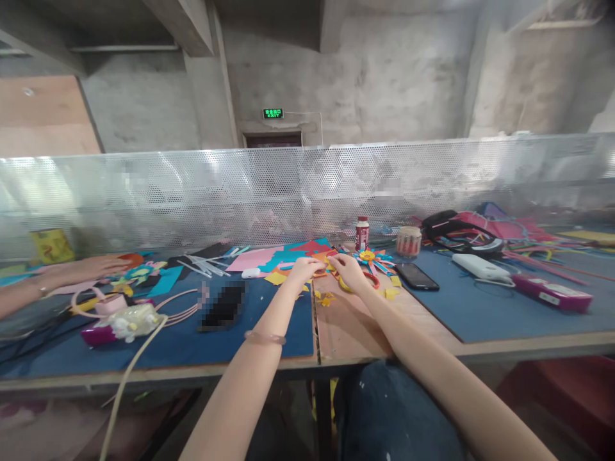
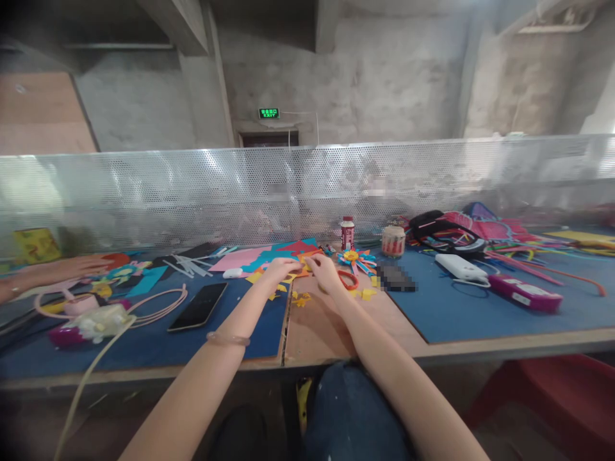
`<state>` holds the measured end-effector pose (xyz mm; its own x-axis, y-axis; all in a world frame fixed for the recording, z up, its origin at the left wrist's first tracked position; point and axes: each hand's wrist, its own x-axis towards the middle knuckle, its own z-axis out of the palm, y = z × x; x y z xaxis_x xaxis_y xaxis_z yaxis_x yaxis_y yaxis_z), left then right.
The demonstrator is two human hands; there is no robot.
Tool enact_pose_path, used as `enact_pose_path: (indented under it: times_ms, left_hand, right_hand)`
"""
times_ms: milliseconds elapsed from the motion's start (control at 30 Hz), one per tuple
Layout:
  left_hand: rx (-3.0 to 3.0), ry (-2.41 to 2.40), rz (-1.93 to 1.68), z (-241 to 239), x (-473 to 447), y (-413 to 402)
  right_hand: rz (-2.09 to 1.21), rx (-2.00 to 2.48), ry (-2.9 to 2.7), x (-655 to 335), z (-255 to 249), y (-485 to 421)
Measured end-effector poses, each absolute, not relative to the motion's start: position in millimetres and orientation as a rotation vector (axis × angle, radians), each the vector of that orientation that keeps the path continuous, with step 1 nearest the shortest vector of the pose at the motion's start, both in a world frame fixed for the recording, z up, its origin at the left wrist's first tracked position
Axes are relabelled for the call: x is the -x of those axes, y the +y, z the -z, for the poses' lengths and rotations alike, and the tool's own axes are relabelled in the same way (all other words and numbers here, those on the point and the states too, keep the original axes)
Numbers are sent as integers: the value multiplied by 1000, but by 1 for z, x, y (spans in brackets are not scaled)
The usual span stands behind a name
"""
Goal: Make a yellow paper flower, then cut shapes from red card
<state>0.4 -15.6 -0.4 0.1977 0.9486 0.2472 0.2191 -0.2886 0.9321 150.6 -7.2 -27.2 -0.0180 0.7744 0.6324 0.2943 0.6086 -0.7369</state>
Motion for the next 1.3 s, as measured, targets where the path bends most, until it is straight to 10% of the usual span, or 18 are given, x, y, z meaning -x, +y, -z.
enact_pose_path:
  times_ms: [267, 1300]
  left_hand:
    - [-1396, 975, -1099, 1, 6, -7]
    - [-1052, 904, -905, -5, 12, -6]
  right_hand:
    - [105, 710, -1930, -154, 25, -10]
    - [683, 881, -2193, -157, 17, -21]
